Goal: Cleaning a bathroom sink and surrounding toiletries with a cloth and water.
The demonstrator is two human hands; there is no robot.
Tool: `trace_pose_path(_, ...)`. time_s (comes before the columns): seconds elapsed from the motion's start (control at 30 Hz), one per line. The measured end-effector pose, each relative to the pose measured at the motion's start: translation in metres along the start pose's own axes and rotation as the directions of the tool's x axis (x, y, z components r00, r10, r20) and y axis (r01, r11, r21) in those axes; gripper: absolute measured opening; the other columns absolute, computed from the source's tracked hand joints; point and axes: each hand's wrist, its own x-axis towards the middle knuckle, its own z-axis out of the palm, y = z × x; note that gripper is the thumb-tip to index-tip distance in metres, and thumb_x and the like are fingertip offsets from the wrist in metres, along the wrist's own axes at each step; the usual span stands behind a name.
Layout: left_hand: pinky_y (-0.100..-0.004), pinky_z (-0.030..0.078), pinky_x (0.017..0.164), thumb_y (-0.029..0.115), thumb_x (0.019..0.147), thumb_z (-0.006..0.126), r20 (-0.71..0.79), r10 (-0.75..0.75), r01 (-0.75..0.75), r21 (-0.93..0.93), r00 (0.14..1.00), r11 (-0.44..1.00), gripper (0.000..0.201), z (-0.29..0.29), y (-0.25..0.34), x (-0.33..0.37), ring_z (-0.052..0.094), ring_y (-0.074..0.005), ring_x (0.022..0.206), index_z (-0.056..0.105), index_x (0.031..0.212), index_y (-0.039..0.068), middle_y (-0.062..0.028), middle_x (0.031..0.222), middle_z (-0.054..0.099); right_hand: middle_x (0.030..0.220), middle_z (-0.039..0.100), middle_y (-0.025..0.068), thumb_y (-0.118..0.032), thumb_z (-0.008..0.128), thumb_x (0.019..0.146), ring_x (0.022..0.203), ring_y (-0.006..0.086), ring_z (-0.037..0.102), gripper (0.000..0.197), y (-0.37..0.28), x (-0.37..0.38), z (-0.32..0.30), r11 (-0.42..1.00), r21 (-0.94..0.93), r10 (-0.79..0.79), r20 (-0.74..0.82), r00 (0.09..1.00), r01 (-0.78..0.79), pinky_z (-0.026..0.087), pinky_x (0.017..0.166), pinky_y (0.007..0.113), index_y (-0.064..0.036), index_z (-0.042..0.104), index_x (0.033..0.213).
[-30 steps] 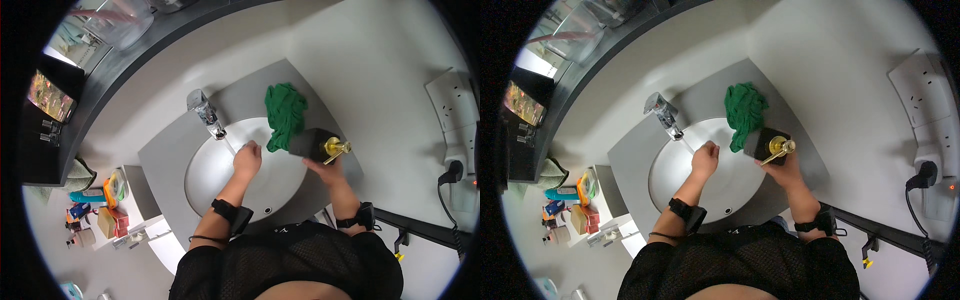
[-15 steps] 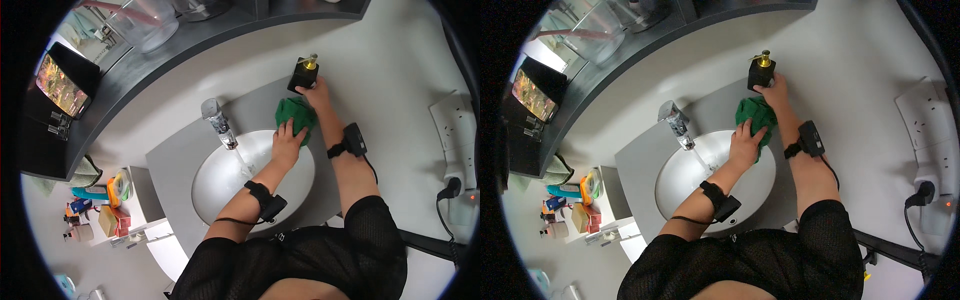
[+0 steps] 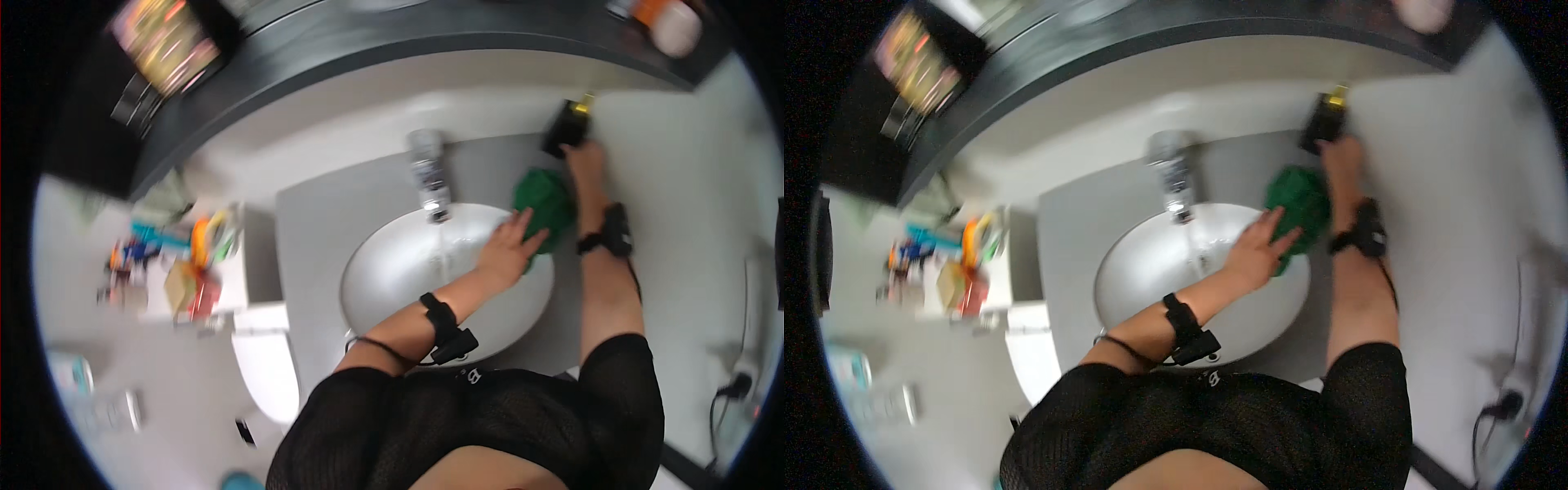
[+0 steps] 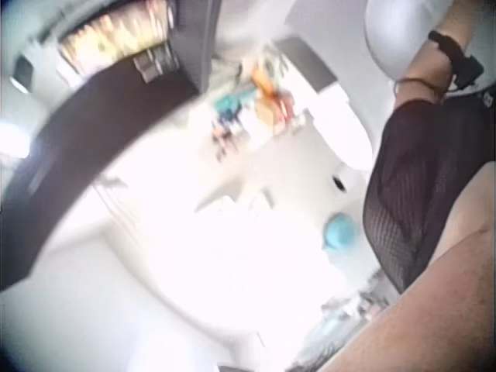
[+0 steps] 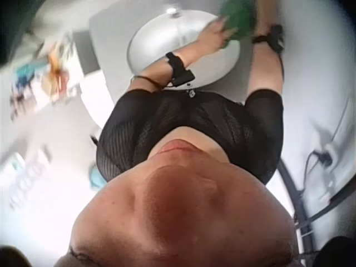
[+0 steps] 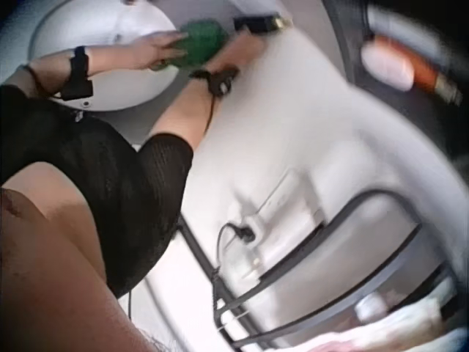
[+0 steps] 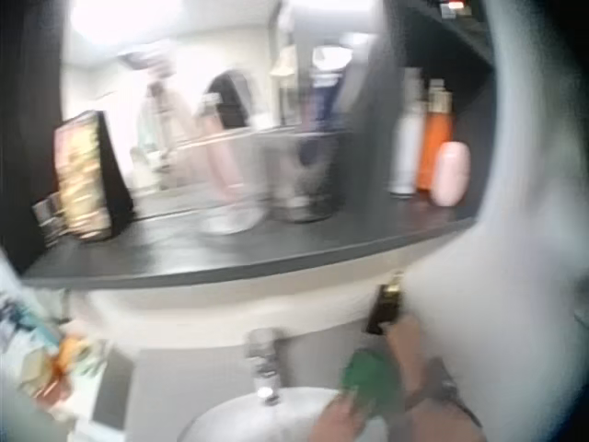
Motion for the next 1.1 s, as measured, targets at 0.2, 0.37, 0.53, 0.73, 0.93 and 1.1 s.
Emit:
trace_pose_path(0.2, -0.0406, 0.043, 0.080, 0.020, 0.072, 0.061, 0.351, -0.188, 0.267, -0.192, 0.917, 0.944, 0.043, -0.053, -0.006, -0.050, 0.050, -0.0322, 0.100, 0.048, 0.113, 0.010, -0.0165, 0.111, 0.047, 0.059, 0.060, 0.0101, -0.043, 0.049, 0.082, 0.052, 0.0267, 0.058, 0.047, 0.107, 0.049, 0.026, 0.969, -0.215, -0.119, 0.033, 0.992, 0.123, 0.044, 0.055, 0.039, -0.0008, 0.064, 0.066)
trace_pose_path(0.37, -0.0425, 0.045, 0.069, 0.022, 0.075, 0.060, 0.473, -0.310, 0.431, -0.171, 0.824, 0.886, 0.030, -0.081, -0.020, -0.142, 0.058, -0.0331, 0.080, 0.052, 0.100, 0.009, -0.0132, 0.090, 0.058, 0.074, 0.062, 0.0150, -0.041, 0.045, 0.086, 0.069, 0.0313, 0.059, 0.046, 0.048, 0.013, 0.001, 0.999, -0.041, 0.023, 0.160, 0.987, -0.017, 0.044, 0.065, 0.040, 0.0030, 0.059, 0.085)
trace_pose_path(0.53, -0.0342, 0.047, 0.064, 0.018, 0.077, 0.059, 0.126, -0.659, 0.656, -0.344, 0.741, 0.672, 0.016, -0.139, -0.044, -0.208, 0.059, -0.0238, 0.073, 0.056, 0.087, 0.006, -0.0103, 0.082, 0.060, 0.105, 0.055, 0.0192, -0.039, 0.056, 0.080, 0.095, 0.0329, 0.052, 0.050, 0.034, -0.085, -0.030, 0.947, 0.046, -0.320, 0.004, 0.948, 0.319, 0.040, 0.082, 0.039, 0.0032, 0.052, 0.107)
trace_pose_path(0.73, -0.0302, 0.043, 0.057, 0.024, 0.078, 0.060, -0.208, -0.908, 0.841, -0.346, 0.364, 0.416, 0.021, -0.221, -0.089, -0.243, 0.054, -0.0174, 0.060, 0.056, 0.079, 0.003, -0.0078, 0.066, 0.058, 0.111, 0.049, 0.0233, -0.027, 0.071, 0.065, 0.105, 0.0359, 0.045, 0.071, 0.003, -0.174, -0.030, 0.920, -0.245, -0.275, 0.147, 0.950, 0.305, 0.036, 0.091, 0.041, 0.0013, 0.039, 0.121)
trace_pose_path(0.93, -0.0265, 0.043, 0.057, 0.019, 0.078, 0.062, -0.128, -0.855, 0.758, -0.410, 0.502, 0.507, 0.017, -0.209, -0.067, -0.222, 0.051, -0.0124, 0.058, 0.056, 0.079, 0.002, -0.0045, 0.064, 0.057, 0.108, 0.051, 0.0139, -0.007, 0.064, 0.064, 0.101, 0.0287, 0.050, 0.056, -0.028, -0.199, -0.033, 0.901, 0.399, -0.223, 0.087, 0.971, 0.171, 0.038, 0.088, 0.036, -0.0040, 0.044, 0.116)
trace_pose_path(1.1, -0.0222, 0.041, 0.056, 0.016, 0.080, 0.061, -0.204, -0.815, 0.653, -0.508, 0.542, 0.561, 0.015, -0.220, -0.087, -0.209, 0.049, -0.0079, 0.058, 0.057, 0.081, 0.002, -0.0015, 0.064, 0.056, 0.106, 0.051, 0.0121, -0.005, 0.060, 0.062, 0.102, 0.0240, 0.049, 0.054, -0.042, -0.229, -0.071, 0.794, 0.598, -0.225, 0.120, 0.967, 0.110, 0.037, 0.089, 0.033, -0.0041, 0.044, 0.114)
